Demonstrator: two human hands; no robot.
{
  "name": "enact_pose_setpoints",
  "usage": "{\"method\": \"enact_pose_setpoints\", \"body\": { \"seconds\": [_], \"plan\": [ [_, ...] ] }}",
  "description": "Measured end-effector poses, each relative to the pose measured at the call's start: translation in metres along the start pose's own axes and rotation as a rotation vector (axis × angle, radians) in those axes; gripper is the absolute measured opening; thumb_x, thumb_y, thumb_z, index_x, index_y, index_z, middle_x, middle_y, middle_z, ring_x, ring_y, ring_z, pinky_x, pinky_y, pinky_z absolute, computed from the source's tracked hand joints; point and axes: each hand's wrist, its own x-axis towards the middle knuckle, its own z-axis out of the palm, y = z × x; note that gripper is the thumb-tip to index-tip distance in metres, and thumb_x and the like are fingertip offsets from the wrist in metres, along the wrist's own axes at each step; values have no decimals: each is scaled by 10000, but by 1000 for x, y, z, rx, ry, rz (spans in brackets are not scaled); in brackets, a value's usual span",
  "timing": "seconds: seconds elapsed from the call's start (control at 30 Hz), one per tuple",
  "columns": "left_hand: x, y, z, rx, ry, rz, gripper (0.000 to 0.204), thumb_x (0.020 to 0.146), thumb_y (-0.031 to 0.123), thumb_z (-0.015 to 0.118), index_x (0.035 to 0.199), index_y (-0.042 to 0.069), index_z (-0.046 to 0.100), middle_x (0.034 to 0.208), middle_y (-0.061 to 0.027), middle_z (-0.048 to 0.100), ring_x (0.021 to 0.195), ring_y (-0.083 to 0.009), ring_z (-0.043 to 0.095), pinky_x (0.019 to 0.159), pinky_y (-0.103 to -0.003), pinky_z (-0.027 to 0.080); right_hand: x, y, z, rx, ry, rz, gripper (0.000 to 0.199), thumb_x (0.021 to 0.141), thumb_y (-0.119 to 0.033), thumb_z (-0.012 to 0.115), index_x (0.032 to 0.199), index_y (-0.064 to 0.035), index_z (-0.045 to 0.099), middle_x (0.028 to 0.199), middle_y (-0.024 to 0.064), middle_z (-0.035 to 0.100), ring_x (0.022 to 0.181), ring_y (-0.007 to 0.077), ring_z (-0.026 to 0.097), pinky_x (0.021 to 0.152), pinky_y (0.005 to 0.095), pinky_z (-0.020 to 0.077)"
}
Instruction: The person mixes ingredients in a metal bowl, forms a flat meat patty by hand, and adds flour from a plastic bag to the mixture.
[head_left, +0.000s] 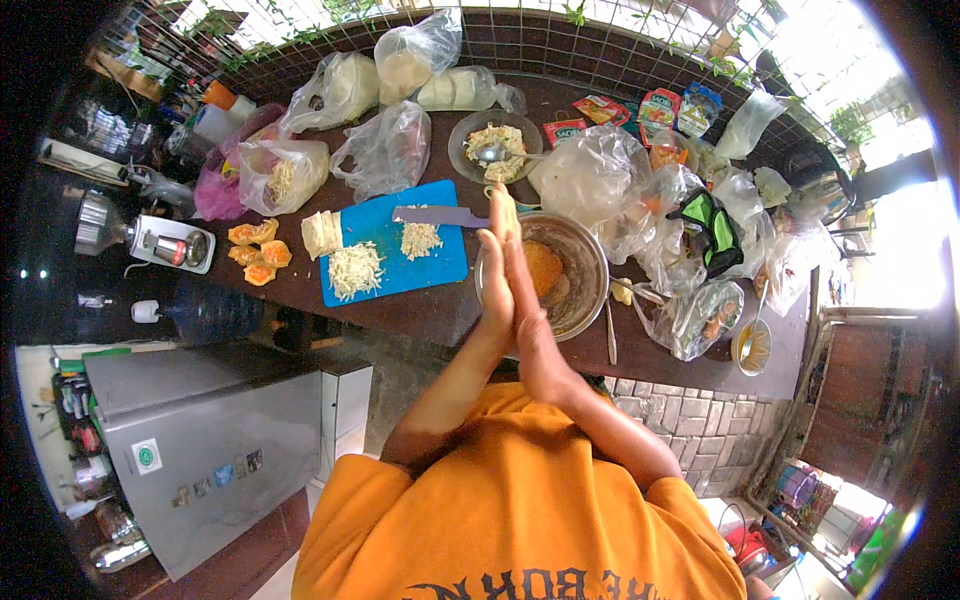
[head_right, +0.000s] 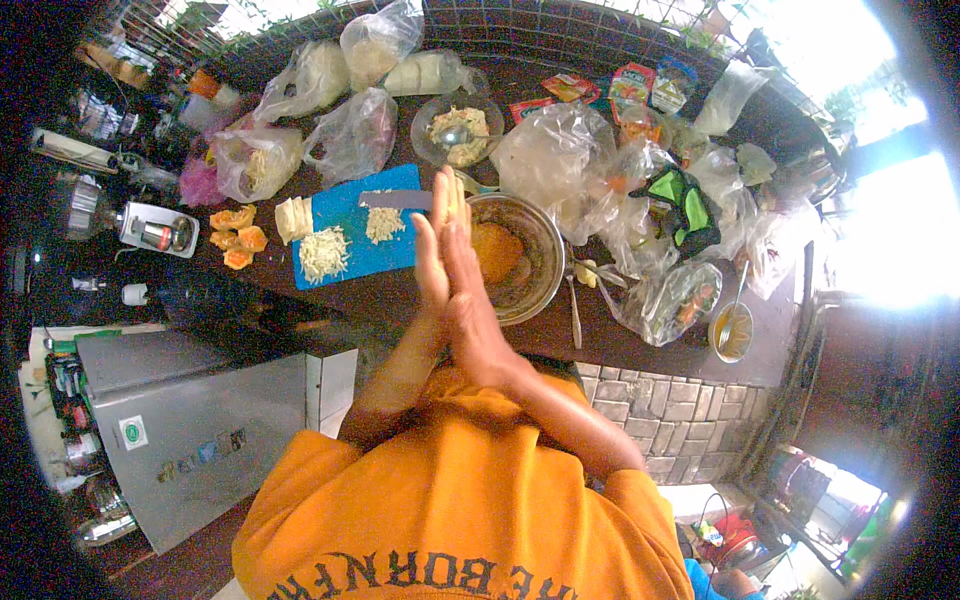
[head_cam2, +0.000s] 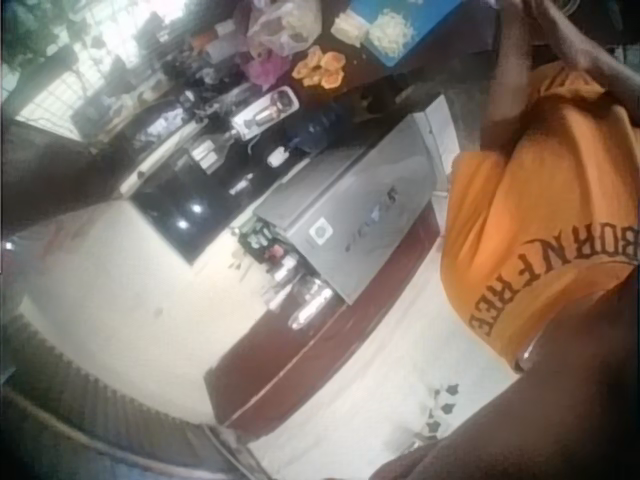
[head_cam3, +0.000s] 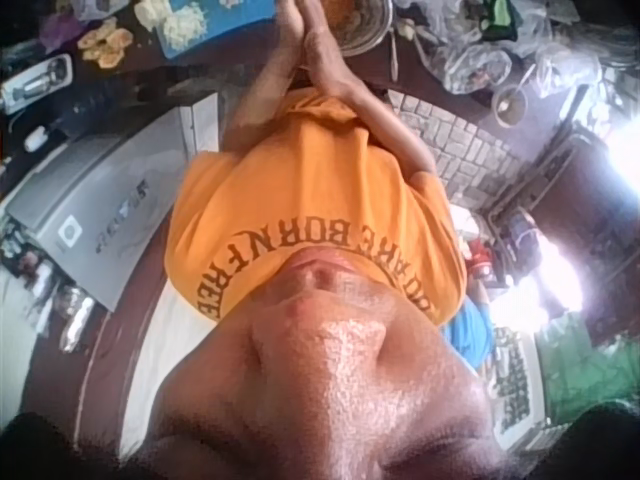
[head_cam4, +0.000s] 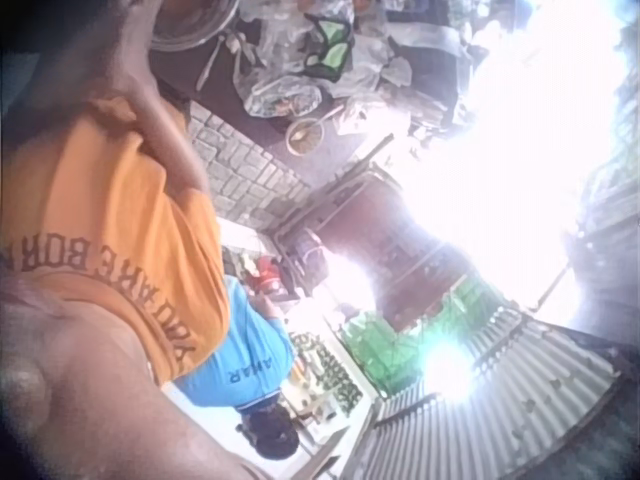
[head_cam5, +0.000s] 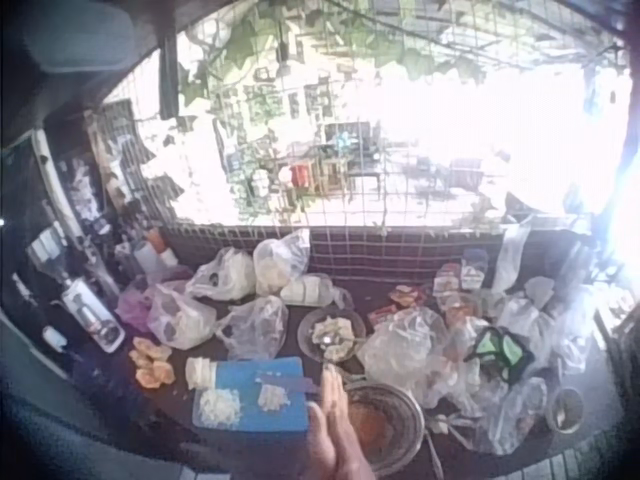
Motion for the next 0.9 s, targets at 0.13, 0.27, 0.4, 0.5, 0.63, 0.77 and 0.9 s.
{"method": "enact_pose_setpoints", "body": {
  "seconds": [0.13, 0.27, 0.4, 0.5, 0.63, 0.77, 0.9],
  "plan": [
    [-64, -2, 23, 256, -98, -182, 846, 1078, 661, 251, 1655, 44, 207, 1743, -103, 128, 1613, -257, 45, 1295, -436, 15, 32, -17, -11, 247, 244, 159, 970, 1017, -760, 89, 1676, -48, 64, 1757, 132, 24, 1616, 275, -6, 1289, 420, -8],
    [-58, 5, 32, 78, -38, -275, 835, 1083, 641, 294, 1659, 46, 190, 1745, -116, 104, 1613, -257, 35, 1294, -442, 14, 18, 3, -16, 260, 220, 197, 1014, 991, -790, 46, 1674, -42, 71, 1757, 119, 42, 1616, 272, -6, 1290, 417, -12],
    [-8, 9, 14, -33, -13, -171, 767, 1121, 509, 288, 1654, -10, 106, 1750, -146, 48, 1615, -244, 11, 1293, -398, -4, -15, -8, -2, 218, 91, 225, 985, 1009, -768, 74, 1675, -42, 61, 1754, 143, 21, 1616, 304, -21, 1287, 441, -23],
    [6, 9, 8, 129, -10, -104, 771, 1121, 519, 282, 1652, -17, 123, 1748, -150, 80, 1615, -253, 49, 1295, -403, -3, -22, -11, 2, 232, 8, 186, 1013, 994, -788, 75, 1672, -37, 14, 1755, 135, -28, 1613, 298, -50, 1286, 443, -29],
    [-43, 18, 22, 234, -214, -176, 797, 1113, 530, 335, 1654, -17, 127, 1755, -130, 62, 1614, -246, 41, 1290, -399, 18, 14, -11, -23, 192, 247, 241, 1005, 998, -783, 70, 1667, -33, 91, 1748, 137, 55, 1611, 279, 14, 1291, 430, -12],
    [-44, 46, 7, 250, -402, -258, 713, 1108, 329, 501, 1647, -11, 182, 1693, -185, 266, 1570, -235, 240, 1276, -384, 164, 24, 12, -69, 540, 356, 256, 855, 1066, -672, 194, 1615, -23, 289, 1677, 163, 287, 1551, 270, 253, 1278, 415, 143],
    [-22, 54, -27, 385, -151, -300, 389, 1063, 192, 611, 1372, -44, 621, 1210, -154, 753, 1146, -227, 712, 1029, -347, 537, 9, 21, -88, 459, 498, 321, 374, 1086, -295, 582, 1306, 3, 628, 1301, 123, 685, 1173, 177, 651, 1055, 329, 491]
  ]
}}
